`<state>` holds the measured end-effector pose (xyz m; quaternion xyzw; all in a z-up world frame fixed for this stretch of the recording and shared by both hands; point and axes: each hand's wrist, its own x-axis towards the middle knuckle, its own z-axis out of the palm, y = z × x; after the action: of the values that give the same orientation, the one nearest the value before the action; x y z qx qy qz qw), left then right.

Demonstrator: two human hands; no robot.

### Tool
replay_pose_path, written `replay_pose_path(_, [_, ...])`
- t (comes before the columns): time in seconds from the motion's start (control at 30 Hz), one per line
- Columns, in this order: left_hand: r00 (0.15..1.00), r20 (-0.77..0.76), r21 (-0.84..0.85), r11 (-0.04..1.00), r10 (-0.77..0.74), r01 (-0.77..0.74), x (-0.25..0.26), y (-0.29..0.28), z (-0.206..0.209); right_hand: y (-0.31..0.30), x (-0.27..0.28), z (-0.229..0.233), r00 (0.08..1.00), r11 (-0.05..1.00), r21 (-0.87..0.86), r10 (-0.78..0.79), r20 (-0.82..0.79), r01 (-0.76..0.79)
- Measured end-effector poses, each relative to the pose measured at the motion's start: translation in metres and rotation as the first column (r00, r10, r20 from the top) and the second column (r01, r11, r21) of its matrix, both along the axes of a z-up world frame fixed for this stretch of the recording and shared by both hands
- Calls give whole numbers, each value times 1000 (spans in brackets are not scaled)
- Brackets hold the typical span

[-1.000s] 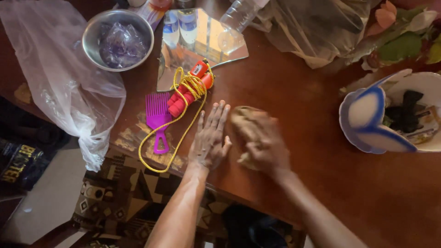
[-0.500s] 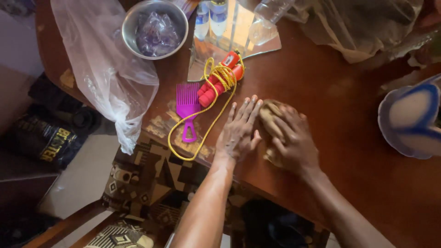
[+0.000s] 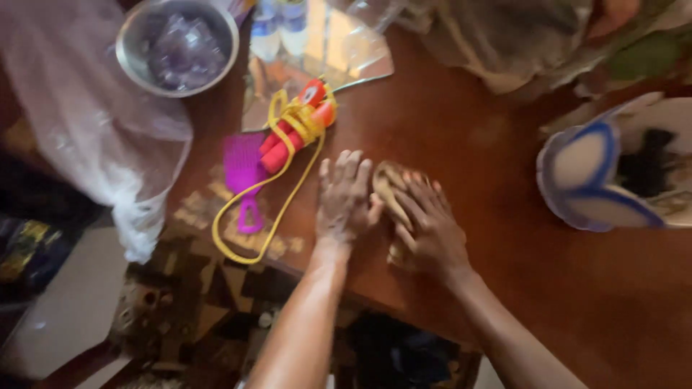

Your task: The recorder wipes a wooden table with a cloth and organizing items.

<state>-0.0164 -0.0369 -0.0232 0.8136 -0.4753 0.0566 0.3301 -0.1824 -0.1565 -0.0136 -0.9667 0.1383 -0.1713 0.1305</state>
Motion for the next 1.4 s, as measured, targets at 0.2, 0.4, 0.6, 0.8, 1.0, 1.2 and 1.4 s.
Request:
replay_pose_path(0.2, [999,44,102,995,12,-16,5,-1,4,-68,10,4,976,977,-8,-215,37,215])
replay_pose_path(0.4, [1000,-31,123,992,-2,5,0,2,12,-101,58,-100,979,958,249,-173,110,141])
replay_pose_path(0.6, [997,-53,21,998,-59,60,3,-1,15,-34,59,81,948,965,2,259,184,-264])
replay_pose_path(0.8, [990,-123,86,993,-66,77,3,8,22,-157,25,-126,935,989,83,88,344,-124])
replay_pose_path(1.0, [993,-101,99,992,-63,73,4,3,23,-55,110,32,986,921,356,123,112,-156])
replay_pose_path(1.2, [995,-83,105,993,-49,58,9,0,23,-118,57,9,945,802,499,288,158,-328])
replay_pose_path(1.4, [995,-89,93,994,-49,57,4,3,20,-96,102,-45,939,946,316,-172,299,73])
